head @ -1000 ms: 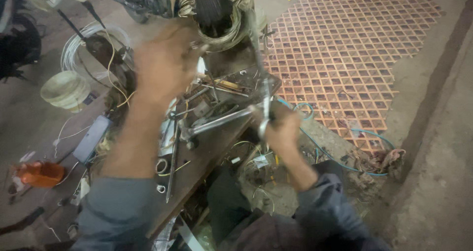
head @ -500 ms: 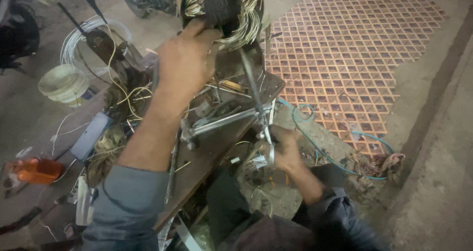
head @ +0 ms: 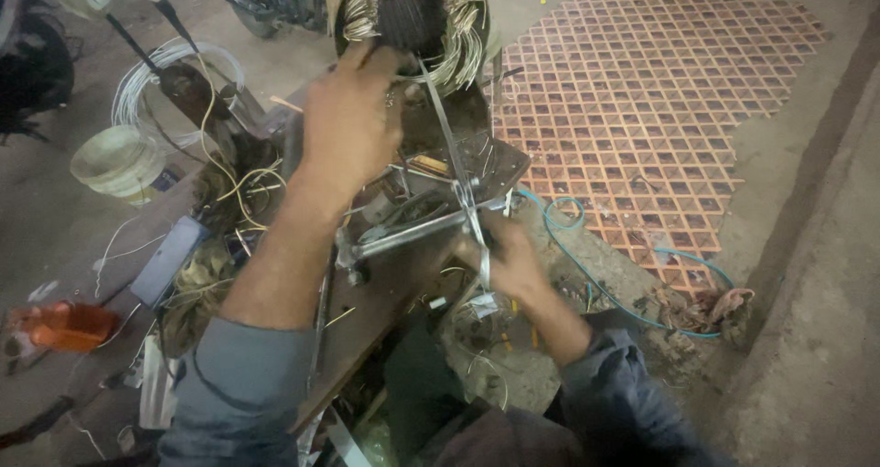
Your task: The person sits at a cluttered workbench and uses large shears to cut the copper wire windings out of a cylindrical motor stator, repeatedly snipping bundles of wire and pulling the cut pieces free by hand.
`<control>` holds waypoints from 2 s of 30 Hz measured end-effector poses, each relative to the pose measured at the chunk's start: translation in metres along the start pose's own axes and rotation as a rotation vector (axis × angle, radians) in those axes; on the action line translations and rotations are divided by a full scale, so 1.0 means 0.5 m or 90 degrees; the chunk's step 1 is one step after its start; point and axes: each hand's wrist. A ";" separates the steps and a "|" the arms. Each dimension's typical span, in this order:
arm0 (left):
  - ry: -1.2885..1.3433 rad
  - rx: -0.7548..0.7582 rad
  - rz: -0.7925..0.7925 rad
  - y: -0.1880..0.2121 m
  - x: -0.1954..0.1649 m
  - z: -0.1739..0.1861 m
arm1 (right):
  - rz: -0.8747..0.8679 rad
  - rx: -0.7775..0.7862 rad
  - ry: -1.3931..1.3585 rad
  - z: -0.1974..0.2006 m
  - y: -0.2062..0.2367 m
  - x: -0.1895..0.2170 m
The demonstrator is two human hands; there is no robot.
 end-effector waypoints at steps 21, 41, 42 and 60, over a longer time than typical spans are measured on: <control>-0.035 -0.038 -0.026 0.010 -0.010 -0.008 | -0.062 -0.109 0.086 -0.026 -0.076 0.098; -0.004 -0.040 -0.054 0.009 -0.009 -0.005 | 0.063 -0.155 -0.021 -0.055 -0.025 0.106; -0.005 -0.043 -0.052 0.009 -0.009 -0.003 | 0.066 -0.139 0.059 -0.062 -0.017 0.101; 0.065 0.089 -0.030 -0.004 0.028 0.058 | 0.099 -0.251 0.107 0.042 -0.038 0.102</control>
Point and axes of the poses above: each hand's wrist, its own y-axis away from the middle knuckle, its own z-axis out of the back of the hand, x = y × z, and after that the axes turned 7 degrees about -x, right-handed
